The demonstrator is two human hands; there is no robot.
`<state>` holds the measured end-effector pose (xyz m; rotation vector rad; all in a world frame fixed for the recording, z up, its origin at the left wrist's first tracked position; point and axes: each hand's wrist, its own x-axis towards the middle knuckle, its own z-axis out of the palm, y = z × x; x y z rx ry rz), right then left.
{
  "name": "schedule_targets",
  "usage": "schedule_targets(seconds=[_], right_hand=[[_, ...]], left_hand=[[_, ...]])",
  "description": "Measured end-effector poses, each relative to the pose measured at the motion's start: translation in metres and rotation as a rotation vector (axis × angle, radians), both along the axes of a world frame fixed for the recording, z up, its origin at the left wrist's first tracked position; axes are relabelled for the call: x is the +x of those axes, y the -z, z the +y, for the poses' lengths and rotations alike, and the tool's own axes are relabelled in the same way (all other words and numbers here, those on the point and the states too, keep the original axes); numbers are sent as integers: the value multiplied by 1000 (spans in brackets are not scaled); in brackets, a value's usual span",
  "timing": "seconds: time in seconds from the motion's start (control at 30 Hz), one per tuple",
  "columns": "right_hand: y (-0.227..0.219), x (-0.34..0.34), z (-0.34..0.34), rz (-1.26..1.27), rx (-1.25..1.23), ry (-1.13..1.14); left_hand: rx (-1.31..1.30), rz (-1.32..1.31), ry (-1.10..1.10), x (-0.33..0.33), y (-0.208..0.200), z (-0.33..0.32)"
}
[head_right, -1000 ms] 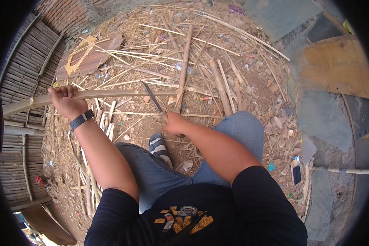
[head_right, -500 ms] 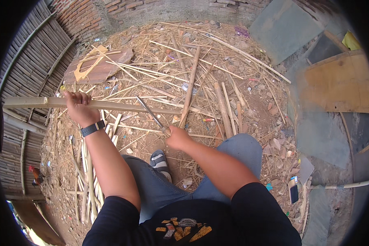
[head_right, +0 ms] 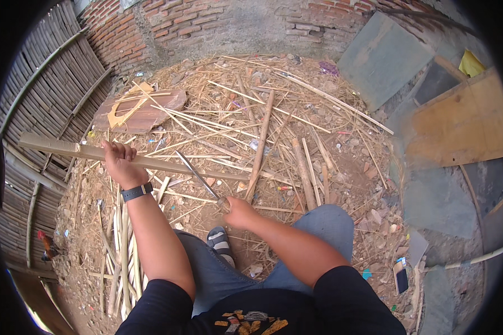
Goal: The person sits on the ground and uses a knife to shave the surface of a long bamboo stick. They hold the stick with one hand and scrape the blade along its length to remove the outer layer. The person occasionally pauses to inspect the stick or check their wristwatch.
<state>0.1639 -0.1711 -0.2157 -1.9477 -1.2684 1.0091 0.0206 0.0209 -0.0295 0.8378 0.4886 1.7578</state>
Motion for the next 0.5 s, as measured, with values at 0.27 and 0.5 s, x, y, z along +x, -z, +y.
schedule_targets(seconds=[0.27, 0.5], right_hand=[[27, 13, 2, -116, -40, 61], [14, 3, 1, -49, 38, 5]], left_hand=[[4, 5, 10, -5, 4, 3], [-3, -14, -8, 2, 1, 1]])
